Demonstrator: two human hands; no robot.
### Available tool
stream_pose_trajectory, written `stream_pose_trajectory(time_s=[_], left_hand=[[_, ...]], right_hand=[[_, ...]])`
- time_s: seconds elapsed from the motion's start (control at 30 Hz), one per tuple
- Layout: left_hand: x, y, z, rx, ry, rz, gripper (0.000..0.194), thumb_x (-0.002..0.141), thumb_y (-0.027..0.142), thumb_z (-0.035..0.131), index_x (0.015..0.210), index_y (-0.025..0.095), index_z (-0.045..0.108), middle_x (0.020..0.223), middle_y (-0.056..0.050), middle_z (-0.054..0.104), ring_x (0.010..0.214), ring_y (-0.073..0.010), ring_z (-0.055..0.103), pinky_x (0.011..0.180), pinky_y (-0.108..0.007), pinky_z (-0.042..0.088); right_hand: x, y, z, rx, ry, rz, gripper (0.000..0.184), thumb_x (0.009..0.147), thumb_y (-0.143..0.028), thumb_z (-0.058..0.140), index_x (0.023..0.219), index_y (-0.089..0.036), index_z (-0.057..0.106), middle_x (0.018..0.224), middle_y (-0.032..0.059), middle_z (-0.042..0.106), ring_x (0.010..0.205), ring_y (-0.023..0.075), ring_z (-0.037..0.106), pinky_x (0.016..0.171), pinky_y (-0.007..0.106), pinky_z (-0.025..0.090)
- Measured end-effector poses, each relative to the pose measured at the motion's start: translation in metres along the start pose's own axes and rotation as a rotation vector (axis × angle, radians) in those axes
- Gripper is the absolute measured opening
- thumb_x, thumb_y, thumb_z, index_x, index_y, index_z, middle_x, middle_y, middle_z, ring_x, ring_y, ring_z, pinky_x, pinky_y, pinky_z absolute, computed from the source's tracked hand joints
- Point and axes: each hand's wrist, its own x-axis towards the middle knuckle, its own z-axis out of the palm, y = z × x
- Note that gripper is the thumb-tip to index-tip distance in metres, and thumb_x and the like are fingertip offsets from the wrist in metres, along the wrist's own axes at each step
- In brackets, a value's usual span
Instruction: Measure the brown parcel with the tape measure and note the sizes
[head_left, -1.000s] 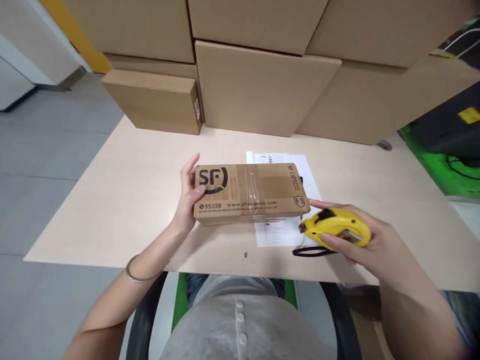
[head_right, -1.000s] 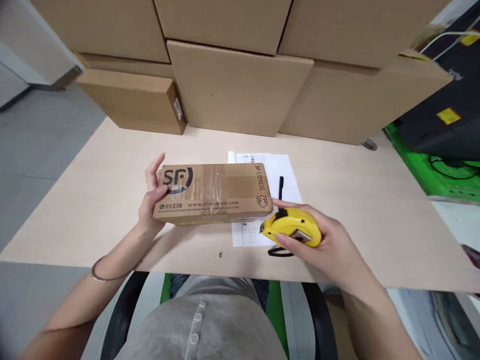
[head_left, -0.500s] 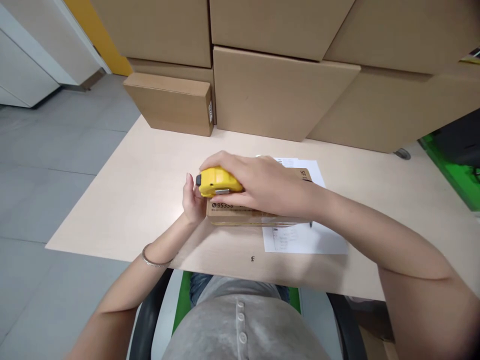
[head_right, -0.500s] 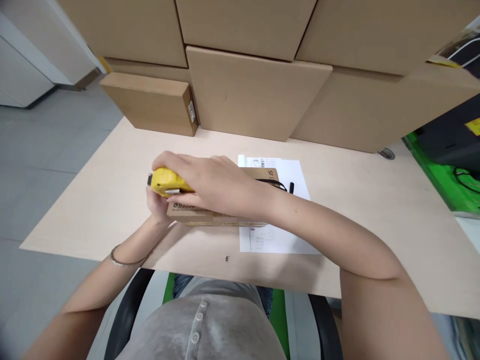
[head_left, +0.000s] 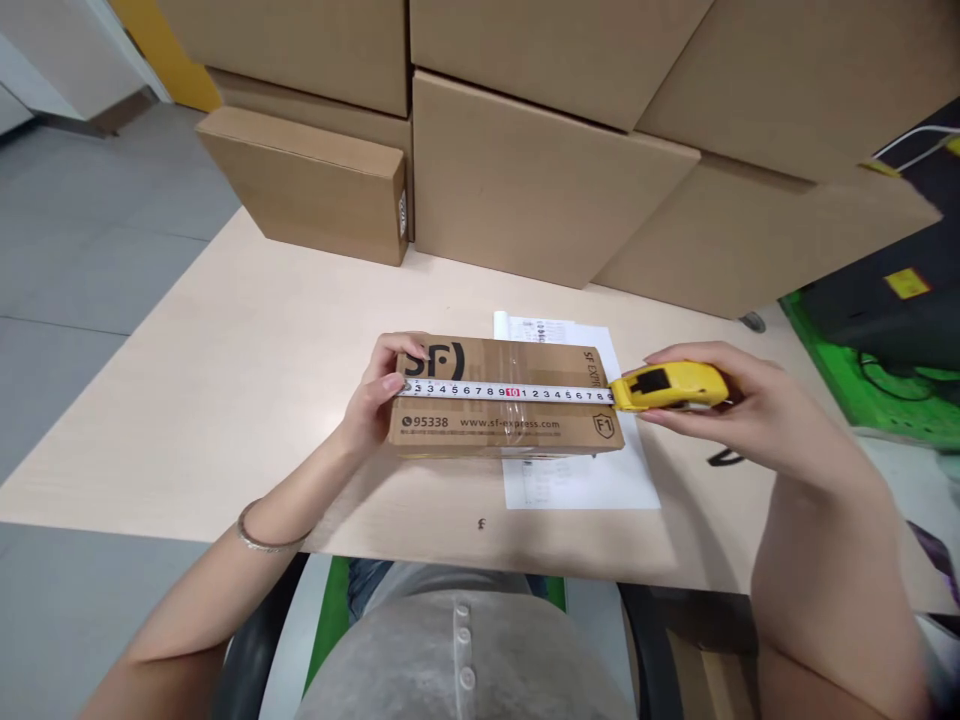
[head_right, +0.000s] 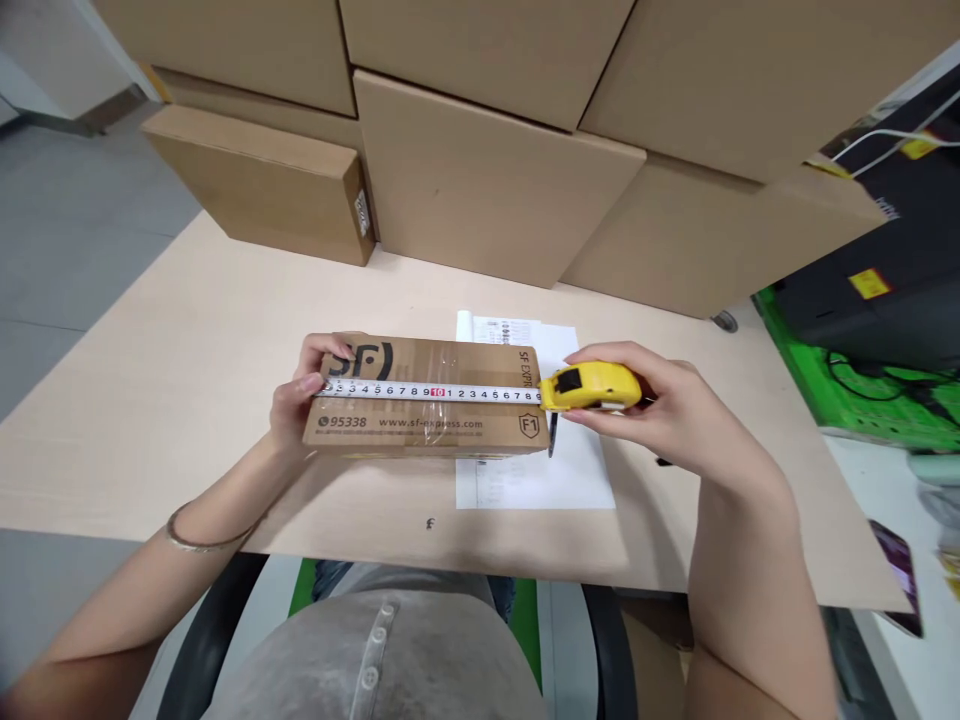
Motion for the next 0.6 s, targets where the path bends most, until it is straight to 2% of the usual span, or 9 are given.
stream_pose_trajectory(time_s=[0.1,0.27,0.43,0.53,0.6], left_hand=[[0.001,0.000,-0.002,0.013,-0.001,0.007,0.025,0.081,0.044,0.076,0.099,0.027,0.073,0.103,-0.002,0.069,0.094,-0.0230,0.065,0.078,-0.036,0.053],[0.002,0.001,-0.003,0.050,0.022,0.011,0.027,0.079,0.046,0.078,0.097,0.027,0.073,0.102,-0.002,0.069,0.093,-0.0242,0.066,0.077,-0.037,0.055],[0.001,0.003,-0.001,0.095,0.086,-0.010,0.026,0.076,0.048,0.077,0.093,0.028,0.072,0.100,-0.003,0.068,0.093,-0.0257,0.064,0.078,-0.038,0.055],[0.000,0.003,-0.001,0.106,0.108,-0.017,0.026,0.075,0.048,0.075,0.092,0.028,0.072,0.099,-0.004,0.067,0.093,-0.0257,0.062,0.079,-0.038,0.053],[0.000,0.003,0.000,0.118,0.108,-0.015,0.027,0.076,0.049,0.073,0.092,0.028,0.071,0.099,-0.004,0.066,0.094,-0.0260,0.062,0.080,-0.039,0.053]], right_hand=[[-0.010,0.014,-0.001,0.033,0.037,0.041,0.040,0.082,-0.043,0.086,0.119,-0.034,0.071,0.117,0.0033,0.077,0.095,0.0247,0.074,0.082,0.038,0.061],[-0.003,0.015,0.005,0.051,0.032,0.036,0.041,0.083,-0.043,0.086,0.120,-0.033,0.071,0.117,0.0048,0.077,0.094,0.0242,0.074,0.081,0.038,0.062],[0.001,0.002,-0.004,0.031,-0.014,0.065,0.036,0.082,-0.047,0.086,0.114,-0.036,0.073,0.107,0.0032,0.078,0.086,0.0255,0.073,0.073,0.040,0.061],[0.008,-0.012,-0.010,0.041,-0.070,0.090,0.030,0.082,-0.049,0.086,0.104,-0.032,0.074,0.092,0.0016,0.076,0.073,0.0227,0.070,0.062,0.038,0.057],[0.019,-0.024,-0.006,0.052,-0.119,0.068,0.028,0.084,-0.050,0.084,0.099,-0.030,0.073,0.085,0.0004,0.074,0.070,0.0210,0.068,0.060,0.035,0.054]])
